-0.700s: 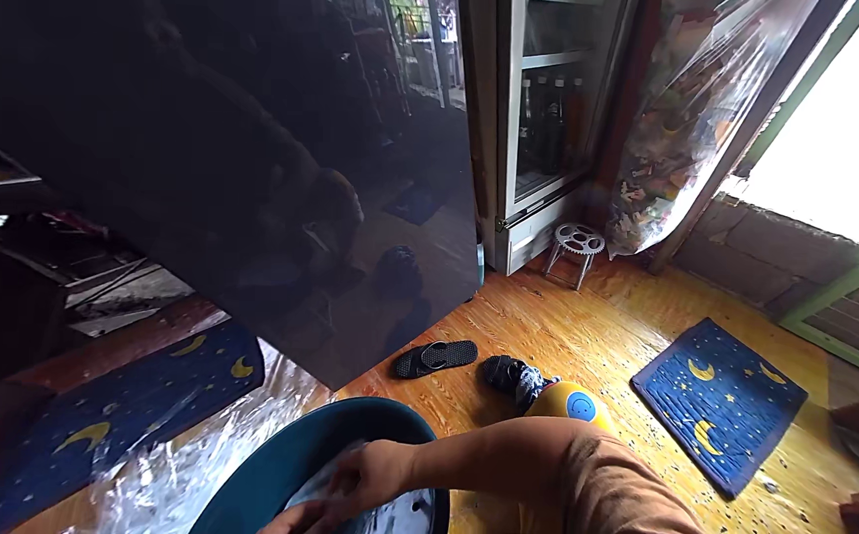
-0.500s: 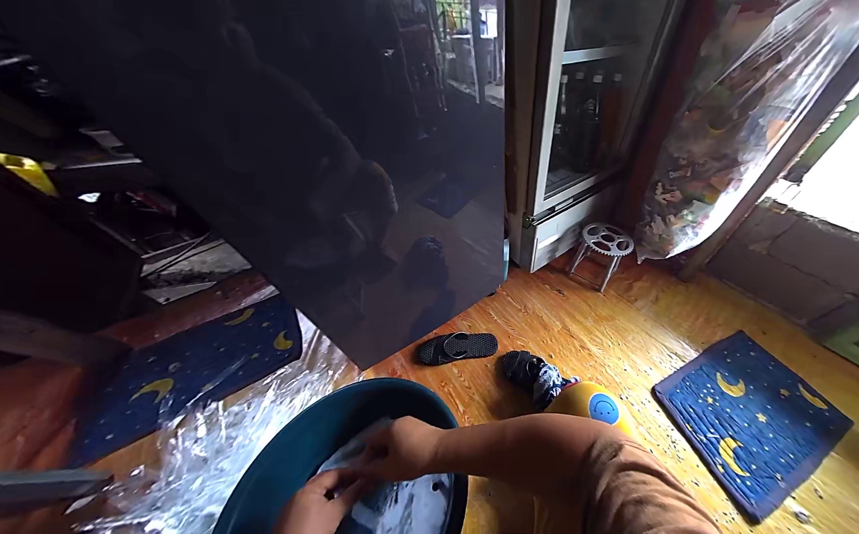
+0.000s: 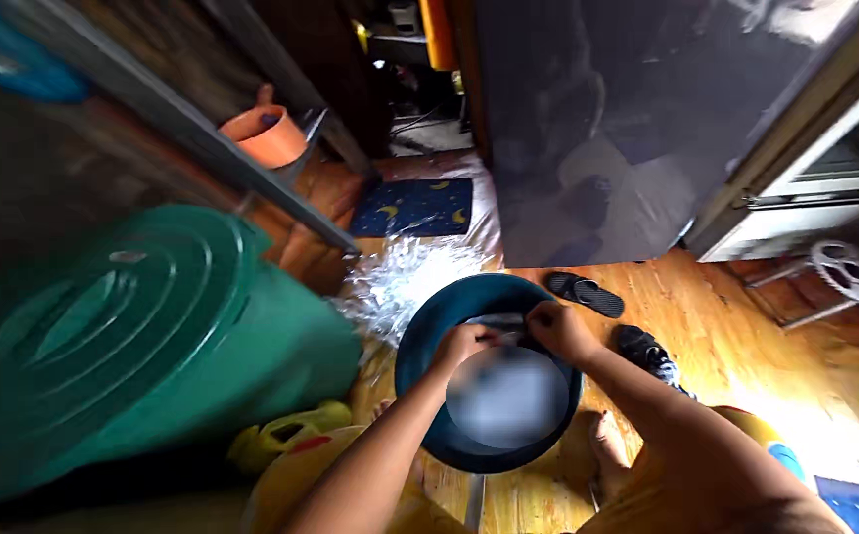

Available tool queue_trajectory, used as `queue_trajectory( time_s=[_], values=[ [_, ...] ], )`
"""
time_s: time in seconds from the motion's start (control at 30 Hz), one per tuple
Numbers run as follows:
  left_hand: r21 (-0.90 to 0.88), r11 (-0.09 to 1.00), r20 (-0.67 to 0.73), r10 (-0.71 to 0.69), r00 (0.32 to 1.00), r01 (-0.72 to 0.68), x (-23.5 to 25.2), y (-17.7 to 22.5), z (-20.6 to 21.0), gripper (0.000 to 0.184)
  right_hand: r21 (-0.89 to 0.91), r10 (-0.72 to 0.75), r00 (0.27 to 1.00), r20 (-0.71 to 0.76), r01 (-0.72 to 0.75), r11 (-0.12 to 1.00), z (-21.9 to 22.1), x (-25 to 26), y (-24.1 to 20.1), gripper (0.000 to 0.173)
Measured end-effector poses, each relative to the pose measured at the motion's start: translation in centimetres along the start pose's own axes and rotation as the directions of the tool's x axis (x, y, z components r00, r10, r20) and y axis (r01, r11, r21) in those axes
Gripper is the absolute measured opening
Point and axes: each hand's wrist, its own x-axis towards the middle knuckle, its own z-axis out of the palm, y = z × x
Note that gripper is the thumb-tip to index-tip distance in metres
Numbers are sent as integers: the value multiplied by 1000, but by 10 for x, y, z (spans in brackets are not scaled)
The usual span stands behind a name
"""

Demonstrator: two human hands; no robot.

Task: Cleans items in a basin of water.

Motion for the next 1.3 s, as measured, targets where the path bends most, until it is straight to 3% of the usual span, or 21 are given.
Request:
queue_trajectory(
  time_s=[0.23,0.33,0.4,0.47,0.6,0.73,0.77,0.83,0.9,1.07,1.3],
  values=[
    [-77,996,-19,42,999,-44,-2,-4,0,26,80,-160,978,131,151,985,9,4,5,52],
    [-56,997,-6,43,999,-43,-3,0,3,26,106,-235,963,131,222,969,24,2,8,49],
    [-34,999,14,30,999,-30,-3,-1,6,27,96,-231,963,136,219,971,28,0,5,35],
    [-22,999,36,24,999,-24,-2,-1,6,28,53,-207,970,131,201,978,26,-2,2,23],
    [24,1000,4,7,1000,-7,0,-7,-3,24,-84,-143,974,177,160,984,16,1,9,22],
    [19,999,-79,-24,997,26,6,-20,-5,19,-419,53,830,555,224,880,31,-16,22,51],
    [19,999,-79,-29,996,30,6,-21,-5,18,-501,134,785,605,244,831,39,-23,20,53],
    [32,999,-74,-24,997,26,5,-20,-3,17,-602,255,725,640,268,752,50,-32,16,40],
    [58,998,-77,-7,997,12,5,-21,-1,17,-659,305,729,613,258,706,52,-35,11,26],
    [92,996,-100,18,995,-9,3,-21,-4,16,-706,283,805,522,223,672,32,-20,-1,26],
    [140,990,-103,32,994,-18,3,-23,-6,15,-621,153,892,426,165,766,33,20,22,26]
  ],
)
